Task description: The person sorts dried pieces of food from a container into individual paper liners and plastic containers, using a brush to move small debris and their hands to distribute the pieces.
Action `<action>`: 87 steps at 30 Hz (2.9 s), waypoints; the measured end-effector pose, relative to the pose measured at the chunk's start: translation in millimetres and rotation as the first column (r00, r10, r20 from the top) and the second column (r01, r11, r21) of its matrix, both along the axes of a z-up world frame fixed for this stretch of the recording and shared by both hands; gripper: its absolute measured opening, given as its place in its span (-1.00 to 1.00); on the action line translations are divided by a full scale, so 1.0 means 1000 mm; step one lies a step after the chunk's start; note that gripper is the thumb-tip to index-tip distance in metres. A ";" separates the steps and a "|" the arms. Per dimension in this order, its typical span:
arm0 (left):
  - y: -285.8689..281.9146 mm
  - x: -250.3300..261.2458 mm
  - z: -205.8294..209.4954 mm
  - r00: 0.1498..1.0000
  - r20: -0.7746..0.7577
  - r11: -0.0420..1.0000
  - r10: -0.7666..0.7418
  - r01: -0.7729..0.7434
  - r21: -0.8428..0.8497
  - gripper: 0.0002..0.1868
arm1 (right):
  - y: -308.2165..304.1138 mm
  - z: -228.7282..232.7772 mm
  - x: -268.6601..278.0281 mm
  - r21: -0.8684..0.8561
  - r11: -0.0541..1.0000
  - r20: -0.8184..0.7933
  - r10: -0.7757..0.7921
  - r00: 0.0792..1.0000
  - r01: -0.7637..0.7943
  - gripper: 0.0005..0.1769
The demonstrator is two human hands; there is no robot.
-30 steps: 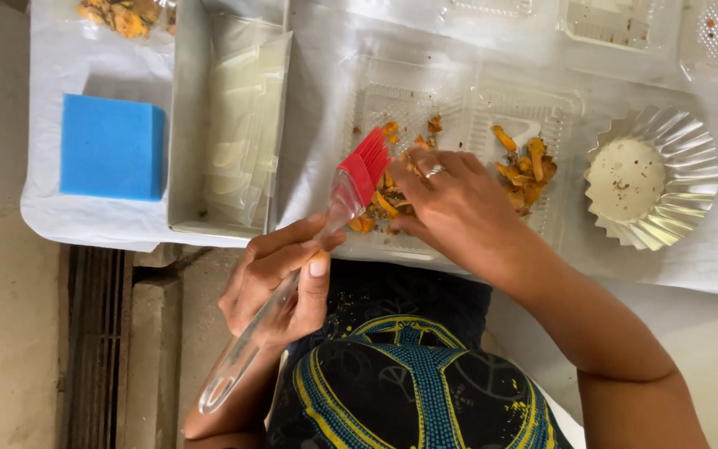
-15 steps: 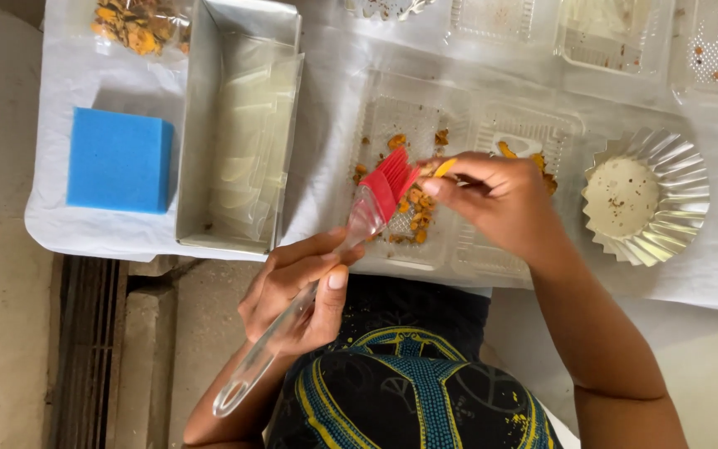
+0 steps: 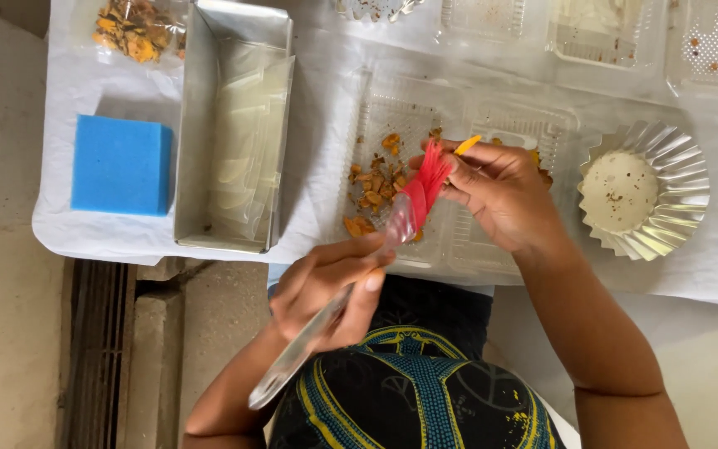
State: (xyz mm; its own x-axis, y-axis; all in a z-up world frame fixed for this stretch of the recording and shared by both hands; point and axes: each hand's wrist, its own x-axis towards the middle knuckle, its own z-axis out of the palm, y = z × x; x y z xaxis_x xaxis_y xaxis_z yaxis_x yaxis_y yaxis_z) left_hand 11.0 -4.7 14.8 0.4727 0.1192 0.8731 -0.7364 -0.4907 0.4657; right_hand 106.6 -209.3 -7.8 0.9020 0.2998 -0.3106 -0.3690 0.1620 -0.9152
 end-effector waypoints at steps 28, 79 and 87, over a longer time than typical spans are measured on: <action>0.027 -0.029 0.019 0.923 -0.385 0.998 0.026 -0.048 -0.049 -0.94 | -0.080 0.030 -0.033 -0.923 0.292 0.383 0.628 0.678 0.251 -0.47; 0.010 -0.032 0.013 0.957 -0.291 1.000 -0.001 -0.003 -0.011 -0.90 | 0.000 0.013 0.000 -0.306 0.952 0.208 0.048 0.977 0.018 -0.67; 0.010 -0.024 0.022 0.968 -0.249 0.995 -0.045 0.065 0.073 -0.91 | 0.000 0.013 0.000 -0.309 0.950 0.262 0.033 0.965 0.051 -0.68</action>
State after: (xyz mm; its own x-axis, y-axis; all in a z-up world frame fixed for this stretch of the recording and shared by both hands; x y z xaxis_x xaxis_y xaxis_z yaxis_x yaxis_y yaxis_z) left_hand -13.5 5.1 36.6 0.6785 0.0214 0.7343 -0.6305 -0.4960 0.5970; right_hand 106.2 -208.8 5.2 0.9658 0.2179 -0.1405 -0.1106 -0.1437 -0.9834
